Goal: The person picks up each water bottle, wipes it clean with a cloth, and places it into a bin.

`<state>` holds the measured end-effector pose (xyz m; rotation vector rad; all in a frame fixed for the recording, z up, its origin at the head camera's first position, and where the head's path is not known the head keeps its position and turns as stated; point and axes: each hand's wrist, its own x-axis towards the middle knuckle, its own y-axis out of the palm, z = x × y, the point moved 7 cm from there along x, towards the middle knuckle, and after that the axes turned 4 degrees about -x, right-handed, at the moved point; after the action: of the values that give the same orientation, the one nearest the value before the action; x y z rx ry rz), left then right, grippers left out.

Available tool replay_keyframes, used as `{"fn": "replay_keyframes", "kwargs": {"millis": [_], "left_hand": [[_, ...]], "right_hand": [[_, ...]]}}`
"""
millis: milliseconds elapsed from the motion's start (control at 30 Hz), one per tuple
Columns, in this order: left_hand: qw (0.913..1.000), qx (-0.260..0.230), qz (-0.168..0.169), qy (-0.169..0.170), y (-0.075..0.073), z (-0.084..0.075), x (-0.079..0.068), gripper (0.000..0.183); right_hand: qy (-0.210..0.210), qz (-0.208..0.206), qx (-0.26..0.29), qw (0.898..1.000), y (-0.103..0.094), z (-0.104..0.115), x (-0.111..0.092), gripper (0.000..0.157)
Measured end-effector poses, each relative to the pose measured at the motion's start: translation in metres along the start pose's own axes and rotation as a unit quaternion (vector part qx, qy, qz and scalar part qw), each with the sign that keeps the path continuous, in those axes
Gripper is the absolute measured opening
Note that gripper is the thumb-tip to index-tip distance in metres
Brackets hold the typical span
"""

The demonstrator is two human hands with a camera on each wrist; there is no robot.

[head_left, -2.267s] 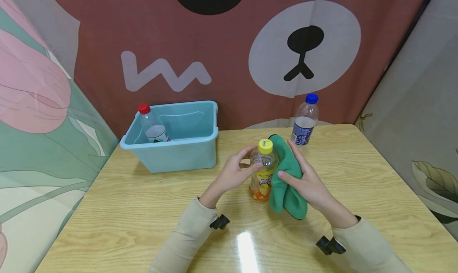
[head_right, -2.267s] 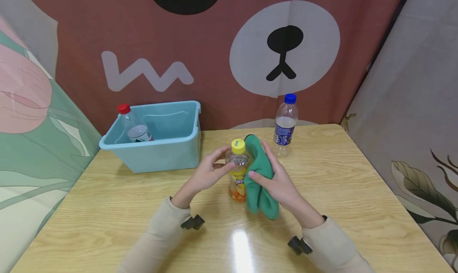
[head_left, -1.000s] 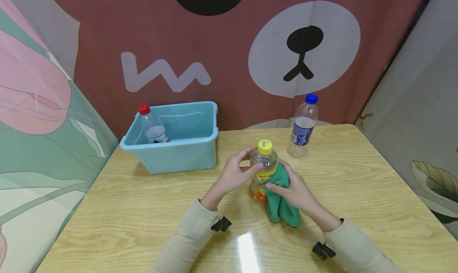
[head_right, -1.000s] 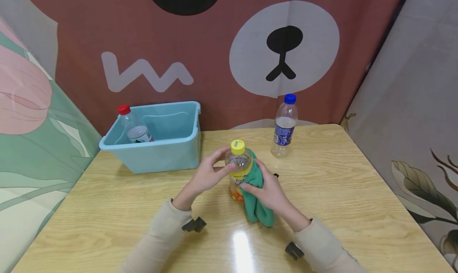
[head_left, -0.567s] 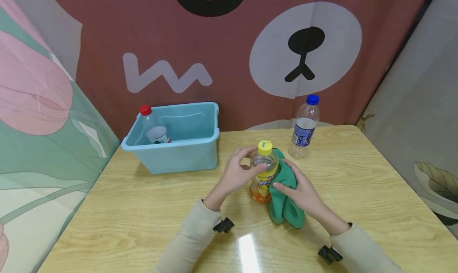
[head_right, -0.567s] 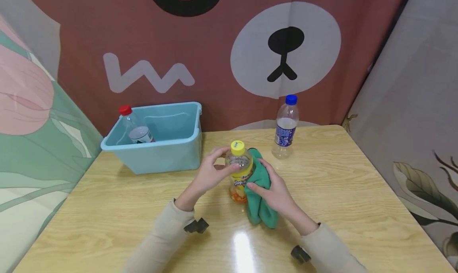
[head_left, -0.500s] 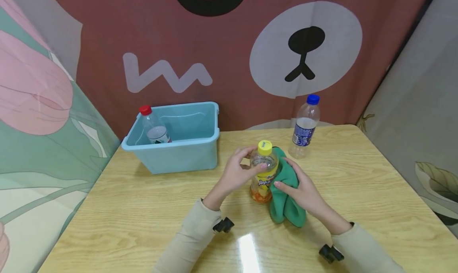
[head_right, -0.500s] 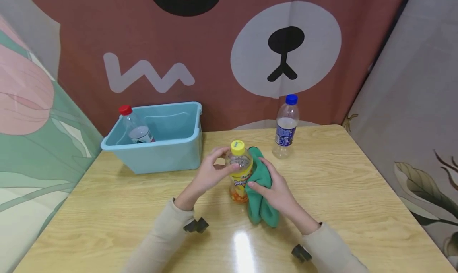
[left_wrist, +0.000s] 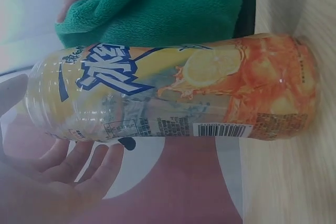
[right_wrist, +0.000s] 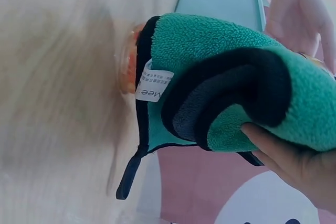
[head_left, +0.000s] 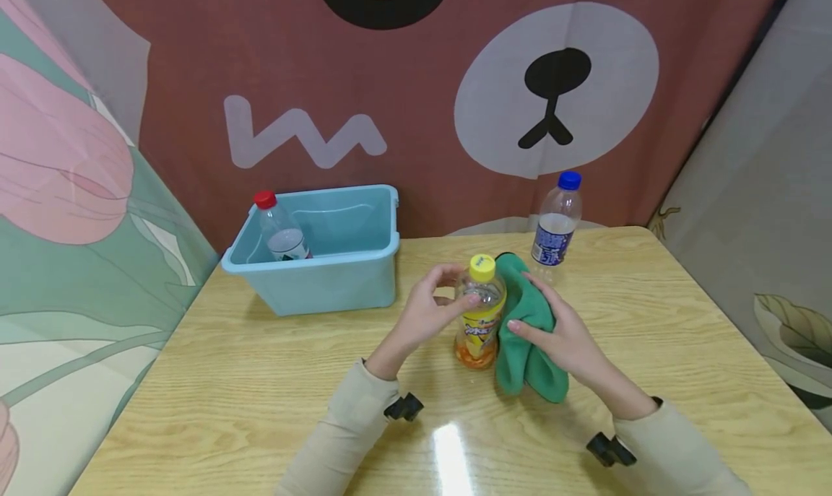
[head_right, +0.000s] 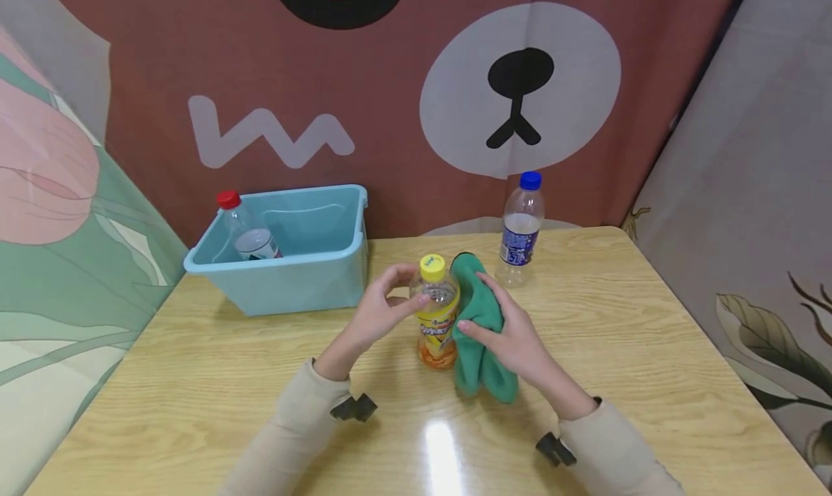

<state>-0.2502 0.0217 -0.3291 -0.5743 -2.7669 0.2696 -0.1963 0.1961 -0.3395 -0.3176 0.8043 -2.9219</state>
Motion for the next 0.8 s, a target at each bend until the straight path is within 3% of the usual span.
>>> {"fn": "replay_keyframes", "kwargs": {"millis": [467,800], "left_hand": [[0.9998,0.012,0.004,0.017,-0.004,-0.002,0.002,0.042],[0.9993,-0.015,0.024,0.024,-0.001,-0.002,0.000,0.045]], "right_hand": [[-0.020,0.000,-0.003,1.000,-0.004,0.014,0.008,0.072],[-0.033,0.009,-0.015,0.999,0.001,0.018,0.012,0.074]]}}
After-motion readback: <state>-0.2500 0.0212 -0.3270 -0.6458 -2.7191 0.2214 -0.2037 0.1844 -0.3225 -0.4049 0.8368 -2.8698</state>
